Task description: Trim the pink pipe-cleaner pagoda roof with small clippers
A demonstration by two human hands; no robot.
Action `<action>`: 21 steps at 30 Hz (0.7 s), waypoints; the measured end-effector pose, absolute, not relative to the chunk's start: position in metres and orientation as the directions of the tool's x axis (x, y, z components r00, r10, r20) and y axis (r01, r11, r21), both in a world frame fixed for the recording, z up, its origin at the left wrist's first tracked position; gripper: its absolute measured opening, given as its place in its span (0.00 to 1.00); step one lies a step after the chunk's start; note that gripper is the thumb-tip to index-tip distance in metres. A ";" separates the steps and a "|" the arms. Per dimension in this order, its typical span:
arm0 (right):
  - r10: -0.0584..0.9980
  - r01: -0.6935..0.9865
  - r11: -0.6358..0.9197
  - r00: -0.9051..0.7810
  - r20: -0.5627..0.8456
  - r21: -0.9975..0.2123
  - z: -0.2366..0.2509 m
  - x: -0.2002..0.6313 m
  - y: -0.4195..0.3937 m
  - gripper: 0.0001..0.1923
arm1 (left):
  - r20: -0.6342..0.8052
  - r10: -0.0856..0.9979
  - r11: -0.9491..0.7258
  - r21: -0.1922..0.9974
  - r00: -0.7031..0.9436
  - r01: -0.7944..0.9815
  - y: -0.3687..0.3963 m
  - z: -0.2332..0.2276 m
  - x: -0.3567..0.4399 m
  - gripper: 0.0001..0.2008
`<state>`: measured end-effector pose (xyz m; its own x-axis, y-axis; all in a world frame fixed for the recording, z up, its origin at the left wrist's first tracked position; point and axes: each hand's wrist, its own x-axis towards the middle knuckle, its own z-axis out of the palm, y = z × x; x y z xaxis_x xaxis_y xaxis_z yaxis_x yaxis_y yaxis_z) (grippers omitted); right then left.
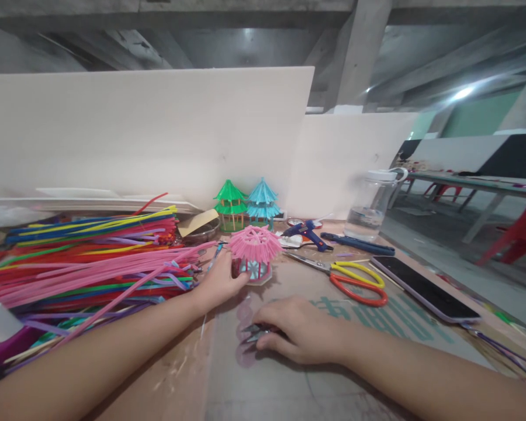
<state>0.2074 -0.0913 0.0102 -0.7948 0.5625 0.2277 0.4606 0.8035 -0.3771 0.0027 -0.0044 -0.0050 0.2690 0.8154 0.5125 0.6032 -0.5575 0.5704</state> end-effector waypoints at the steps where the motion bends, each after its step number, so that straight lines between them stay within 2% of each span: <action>1: 0.572 0.460 0.795 -0.785 0.236 -0.396 0.009 0.208 -0.091 0.17 | 0.517 0.804 -0.576 0.550 0.295 0.605 -0.005 -0.004 0.003 0.15; 4: 0.625 0.460 0.754 -0.723 0.295 -0.468 0.004 0.210 -0.089 0.17 | 0.526 0.772 -0.619 0.495 0.358 0.609 -0.005 -0.002 0.003 0.18; 8: 0.736 0.419 0.655 -0.540 0.408 -0.628 -0.002 0.210 -0.084 0.18 | 0.484 0.810 -0.563 0.485 0.331 0.669 -0.002 -0.002 0.003 0.13; 10: 0.797 0.375 0.573 -0.461 0.390 -0.729 -0.003 0.210 -0.081 0.17 | 0.488 0.804 -0.572 0.477 0.340 0.667 -0.001 -0.001 0.005 0.13; 14: 0.885 0.271 0.403 -0.360 0.296 -0.874 -0.005 0.210 -0.074 0.17 | 0.532 0.736 -0.672 0.505 0.418 0.542 -0.003 0.005 0.008 0.15; 18: 0.921 0.158 0.281 -0.323 0.219 -0.947 -0.008 0.210 -0.068 0.22 | 0.499 0.749 -0.660 0.495 0.436 0.566 -0.007 0.007 0.010 0.12; 21: 0.933 0.107 0.213 -0.317 0.170 -0.971 -0.010 0.209 -0.066 0.24 | 0.476 0.775 -0.625 0.482 0.416 0.614 -0.008 0.005 0.010 0.16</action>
